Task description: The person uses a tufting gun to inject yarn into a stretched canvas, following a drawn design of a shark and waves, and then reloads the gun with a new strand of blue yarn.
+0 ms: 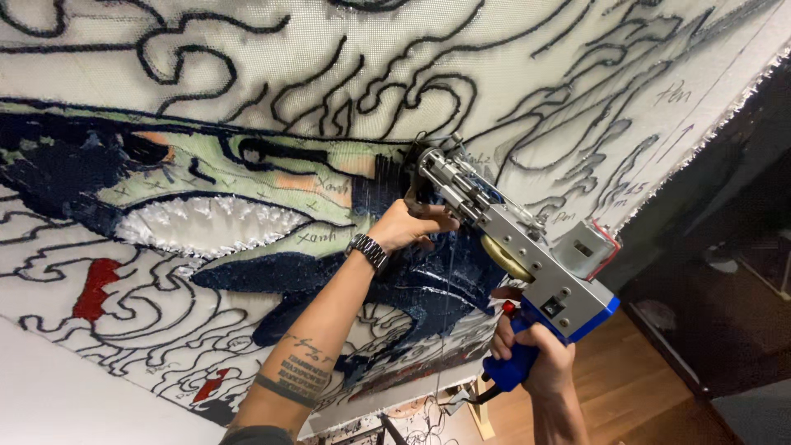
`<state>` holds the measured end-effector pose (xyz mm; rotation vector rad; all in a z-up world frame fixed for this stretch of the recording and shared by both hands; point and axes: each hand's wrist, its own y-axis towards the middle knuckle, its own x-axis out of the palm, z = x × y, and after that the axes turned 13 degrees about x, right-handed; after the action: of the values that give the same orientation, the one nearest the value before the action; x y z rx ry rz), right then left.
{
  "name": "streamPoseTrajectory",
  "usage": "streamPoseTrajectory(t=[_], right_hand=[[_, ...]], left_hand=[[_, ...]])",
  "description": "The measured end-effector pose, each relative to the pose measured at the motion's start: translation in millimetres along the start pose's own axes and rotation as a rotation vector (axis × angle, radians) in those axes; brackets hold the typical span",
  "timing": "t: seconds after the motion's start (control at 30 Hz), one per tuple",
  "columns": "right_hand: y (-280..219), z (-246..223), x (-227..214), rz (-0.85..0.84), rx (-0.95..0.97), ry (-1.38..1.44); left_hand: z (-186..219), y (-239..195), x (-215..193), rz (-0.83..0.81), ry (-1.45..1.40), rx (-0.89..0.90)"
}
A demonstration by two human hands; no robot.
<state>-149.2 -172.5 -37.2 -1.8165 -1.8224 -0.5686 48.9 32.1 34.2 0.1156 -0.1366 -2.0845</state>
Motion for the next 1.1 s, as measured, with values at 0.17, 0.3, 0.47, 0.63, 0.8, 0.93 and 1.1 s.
streamPoseTrajectory(t=[0.17,0.3,0.47,0.63,0.8,0.93,1.1], right_hand=[[-9.4,-2.0,-12.7,-0.046,-0.014,-0.035],[-17.4,0.0,-50.7,-0.153,-0.037,-0.037],[-51.7,-14.2,-71.7,-0.162,-0.064,-0.034],[-84.6,-23.5,-93.8,-0.159,-0.042,0.040],[-75.9,-25.8,-72.1,-0.148,-0.056,-0.007],[-62.6,-28.3,-52.6,-0.126,-0.036,-0.048],[-47.1,-24.2,-51.0,-0.137,-0.072,0.024]], left_hand=[[-26.2,17.1,1.2,-0.189,0.080,0.037],[-18.2,8.5,14.8,-0.244,0.061,0.004],[-23.0,-6.6,39.1,-0.316,0.034,0.069],[-21.7,-23.1,72.7,-0.268,-0.114,0.113],[-27.3,-24.9,62.4,-0.232,-0.122,0.083],[-34.8,-23.6,48.6,-0.180,-0.117,0.033],[-44.7,-15.3,39.3,-0.155,-0.139,0.040]])
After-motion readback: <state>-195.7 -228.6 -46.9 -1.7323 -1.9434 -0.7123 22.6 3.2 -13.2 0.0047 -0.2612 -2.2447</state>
